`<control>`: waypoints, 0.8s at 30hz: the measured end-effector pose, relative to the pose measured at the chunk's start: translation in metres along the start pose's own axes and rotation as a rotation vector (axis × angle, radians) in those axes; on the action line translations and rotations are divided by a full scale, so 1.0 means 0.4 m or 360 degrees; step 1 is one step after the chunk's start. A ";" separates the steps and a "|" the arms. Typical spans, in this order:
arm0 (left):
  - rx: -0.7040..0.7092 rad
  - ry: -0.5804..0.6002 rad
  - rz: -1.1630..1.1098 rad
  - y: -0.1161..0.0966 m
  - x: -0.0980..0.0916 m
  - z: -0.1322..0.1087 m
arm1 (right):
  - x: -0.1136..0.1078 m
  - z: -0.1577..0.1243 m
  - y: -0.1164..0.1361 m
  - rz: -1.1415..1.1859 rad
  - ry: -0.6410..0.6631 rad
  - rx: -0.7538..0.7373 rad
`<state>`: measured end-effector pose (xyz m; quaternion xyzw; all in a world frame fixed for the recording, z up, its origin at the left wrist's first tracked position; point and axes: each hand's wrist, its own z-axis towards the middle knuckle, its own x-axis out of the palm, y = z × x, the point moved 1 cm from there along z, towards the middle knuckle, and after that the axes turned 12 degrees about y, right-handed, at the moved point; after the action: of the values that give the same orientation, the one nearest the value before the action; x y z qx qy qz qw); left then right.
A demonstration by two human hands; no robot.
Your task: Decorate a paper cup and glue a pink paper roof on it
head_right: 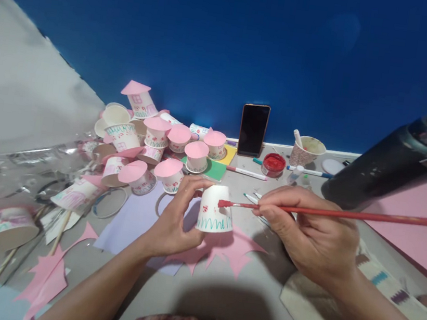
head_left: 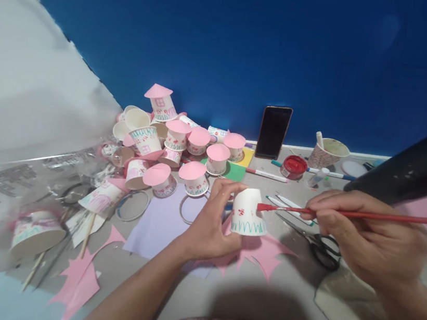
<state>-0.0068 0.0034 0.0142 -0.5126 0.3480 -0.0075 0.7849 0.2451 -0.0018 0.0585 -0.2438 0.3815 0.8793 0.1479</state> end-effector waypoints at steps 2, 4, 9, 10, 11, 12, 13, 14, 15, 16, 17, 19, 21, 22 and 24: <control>0.0005 0.0001 0.0002 -0.001 0.000 -0.001 | 0.006 -0.005 -0.002 -0.0015 -0.0056 0.0003; 0.0008 0.0003 -0.0007 -0.001 0.001 -0.001 | 0.010 -0.009 -0.004 -0.0007 -0.0091 0.0003; 0.0051 -0.0004 0.0019 0.003 0.001 0.001 | 0.017 -0.010 -0.005 0.0042 -0.0064 -0.0006; 0.0058 -0.0008 0.0022 0.004 0.002 0.001 | 0.018 -0.010 -0.004 0.0056 -0.0063 -0.0010; 0.0058 -0.0010 0.0021 0.005 0.003 0.001 | 0.020 -0.008 -0.003 0.0067 -0.0066 -0.0014; 0.0053 -0.0008 0.0011 0.006 0.004 0.001 | 0.021 -0.007 -0.001 0.0075 -0.0070 -0.0017; 0.0045 -0.0004 -0.0006 0.006 0.006 0.001 | 0.023 -0.006 -0.001 0.0078 -0.0071 -0.0019; 0.0037 0.0003 -0.0029 0.006 0.007 0.001 | 0.025 -0.006 0.000 0.0076 -0.0069 -0.0025; 0.0030 0.0011 -0.0053 0.006 0.008 0.001 | 0.026 -0.005 0.000 0.0069 -0.0070 -0.0032; 0.0024 0.0021 -0.0075 0.005 0.009 0.001 | 0.027 -0.006 -0.001 0.0059 -0.0070 -0.0036; 0.0018 0.0031 -0.0092 0.005 0.009 0.001 | 0.027 -0.006 -0.002 0.0047 -0.0073 -0.0034; 0.0008 0.0038 -0.0116 0.004 0.010 0.001 | 0.027 -0.007 -0.005 0.0024 -0.0081 -0.0012; 0.0010 0.0035 -0.0138 0.005 0.010 0.002 | 0.025 -0.007 -0.008 0.0016 -0.0092 0.0011; 0.0015 0.0030 -0.0146 0.006 0.010 0.002 | 0.024 -0.006 -0.008 0.0022 -0.0099 0.0010; 0.0030 0.0017 -0.0145 0.007 0.010 0.002 | 0.023 -0.003 -0.007 0.0046 -0.0106 -0.0012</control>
<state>-0.0044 0.0039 0.0098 -0.5205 0.3283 -0.0491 0.7867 0.2391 -0.0001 0.0512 -0.2094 0.3765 0.8904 0.1470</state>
